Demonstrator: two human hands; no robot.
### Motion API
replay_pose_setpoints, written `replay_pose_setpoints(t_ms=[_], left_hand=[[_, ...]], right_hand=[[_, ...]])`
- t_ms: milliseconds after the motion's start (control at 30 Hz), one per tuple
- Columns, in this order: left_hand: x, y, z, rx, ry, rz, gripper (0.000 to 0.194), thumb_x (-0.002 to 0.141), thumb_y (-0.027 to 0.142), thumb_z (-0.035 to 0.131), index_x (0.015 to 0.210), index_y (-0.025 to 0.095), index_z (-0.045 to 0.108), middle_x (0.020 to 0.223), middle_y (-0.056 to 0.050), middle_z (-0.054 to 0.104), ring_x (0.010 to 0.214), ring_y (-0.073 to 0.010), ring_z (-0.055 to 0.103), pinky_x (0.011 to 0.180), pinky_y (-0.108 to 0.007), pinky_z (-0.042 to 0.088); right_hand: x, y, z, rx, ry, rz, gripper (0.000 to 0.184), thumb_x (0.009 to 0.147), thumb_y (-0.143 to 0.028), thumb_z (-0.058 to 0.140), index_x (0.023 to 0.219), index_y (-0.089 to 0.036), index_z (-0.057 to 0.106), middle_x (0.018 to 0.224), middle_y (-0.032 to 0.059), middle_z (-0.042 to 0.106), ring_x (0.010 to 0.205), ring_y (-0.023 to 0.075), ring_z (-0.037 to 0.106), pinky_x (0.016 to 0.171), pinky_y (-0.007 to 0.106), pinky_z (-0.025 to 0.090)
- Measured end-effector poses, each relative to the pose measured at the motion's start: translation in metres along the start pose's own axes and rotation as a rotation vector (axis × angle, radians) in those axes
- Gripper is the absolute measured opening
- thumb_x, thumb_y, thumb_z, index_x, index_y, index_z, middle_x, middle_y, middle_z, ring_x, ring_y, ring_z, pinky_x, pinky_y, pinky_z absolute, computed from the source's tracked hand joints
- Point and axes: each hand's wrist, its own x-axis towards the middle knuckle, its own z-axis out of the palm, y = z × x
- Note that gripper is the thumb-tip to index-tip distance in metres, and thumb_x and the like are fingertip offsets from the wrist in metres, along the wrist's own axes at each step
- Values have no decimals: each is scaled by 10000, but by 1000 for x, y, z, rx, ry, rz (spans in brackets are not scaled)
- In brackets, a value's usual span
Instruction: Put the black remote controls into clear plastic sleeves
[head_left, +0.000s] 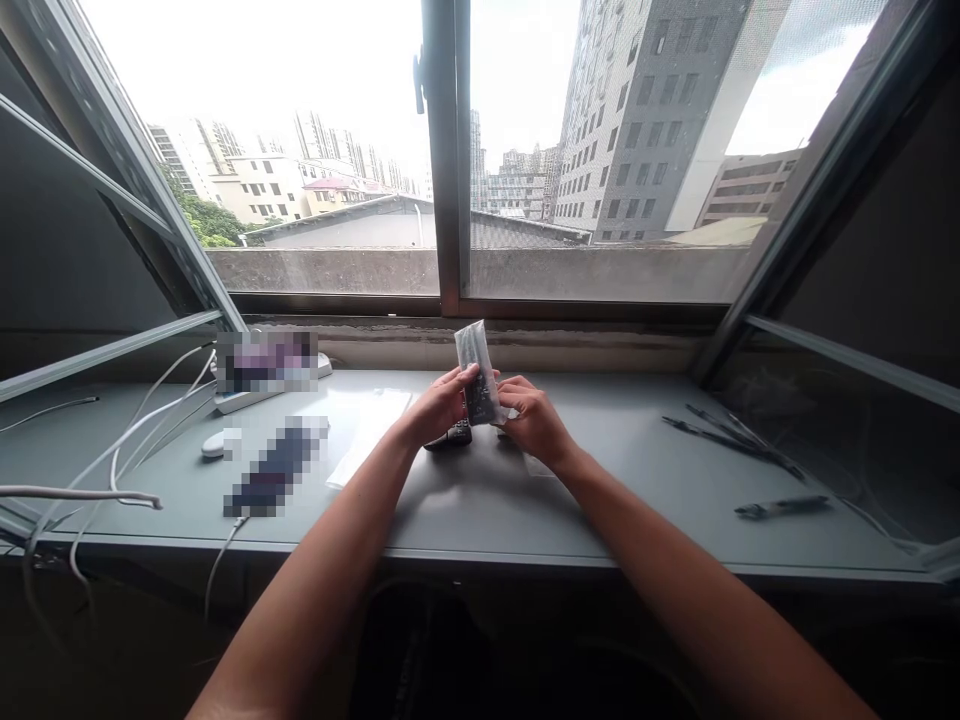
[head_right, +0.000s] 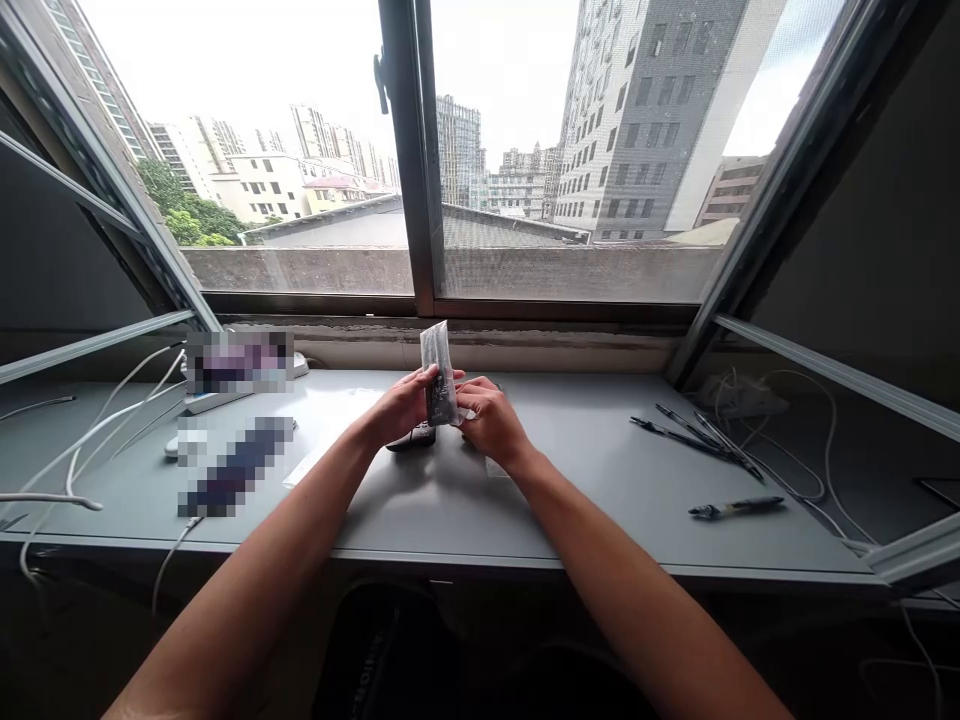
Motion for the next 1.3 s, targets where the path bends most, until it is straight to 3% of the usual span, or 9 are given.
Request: replay_pose_setpoints(t_ms=[133, 300, 467, 600, 733, 867, 1100, 1300], left_hand=[[-2, -2, 0, 6, -81, -73, 464, 1003, 486, 775, 1346, 175, 746, 1329, -174, 754, 1080, -262, 778, 895, -365, 650], [-2, -4, -3, 18, -68, -111, 483, 977, 479, 809, 1358, 189, 744, 1309, -179, 767, 1073, -274, 787, 872, -368, 660], [-4, -3, -1, 65, -72, -133, 512, 911, 497, 875, 1316, 199, 777, 1273, -169, 780, 1017, -257, 784, 850, -364, 654], [1, -6, -2, 94, -21, -62, 514, 899, 515, 883, 1303, 211, 791, 1269, -154, 783, 990, -236, 781, 839, -341, 643], [7, -9, -9, 132, 95, 25, 546, 868, 536, 904, 1302, 224, 789, 1289, -138, 781, 994, -233, 785, 829, -328, 640], [10, -11, -16, 146, 190, 70, 565, 817, 545, 939, 1237, 195, 796, 1232, -142, 797, 990, -251, 792, 854, -352, 641], [11, -13, -16, 121, 171, 101, 565, 789, 491, 962, 1230, 175, 803, 1273, -147, 789, 1022, -252, 778, 887, -351, 616], [12, -14, -13, 176, 168, 128, 551, 783, 498, 958, 1184, 156, 798, 1150, -123, 809, 973, -241, 767, 924, -366, 594]], right_hand=[[-1, 0, 0, -115, 6, -37, 208, 932, -121, 747, 976, -286, 867, 1022, 54, 811, 1051, 295, 640, 994, 438, 571], [0, -3, -2, -179, 79, -13, 242, 894, -44, 719, 948, -254, 827, 1047, 65, 802, 1021, 289, 643, 945, 417, 566], [3, -3, -8, -203, 190, 65, 171, 980, -193, 718, 817, -236, 746, 822, 56, 731, 865, 263, 629, 828, 383, 535], [6, -7, -11, -108, 258, 206, 191, 1018, -379, 716, 931, -220, 778, 914, 68, 785, 854, 252, 678, 839, 375, 541], [7, -15, -13, 106, 170, 412, 451, 1067, -616, 593, 1059, -219, 807, 923, 58, 809, 837, 240, 728, 777, 338, 537], [7, -17, -12, 104, 121, 495, 554, 1021, -708, 606, 1121, -197, 796, 841, 47, 785, 814, 243, 732, 746, 329, 523], [3, -11, -2, 43, 9, 473, 504, 958, -499, 774, 1350, -186, 727, 883, 52, 828, 834, 242, 778, 814, 344, 560], [2, -9, 1, 238, -30, 506, 684, 962, -418, 766, 1587, -211, 579, 774, -2, 794, 759, 229, 782, 740, 332, 574]])
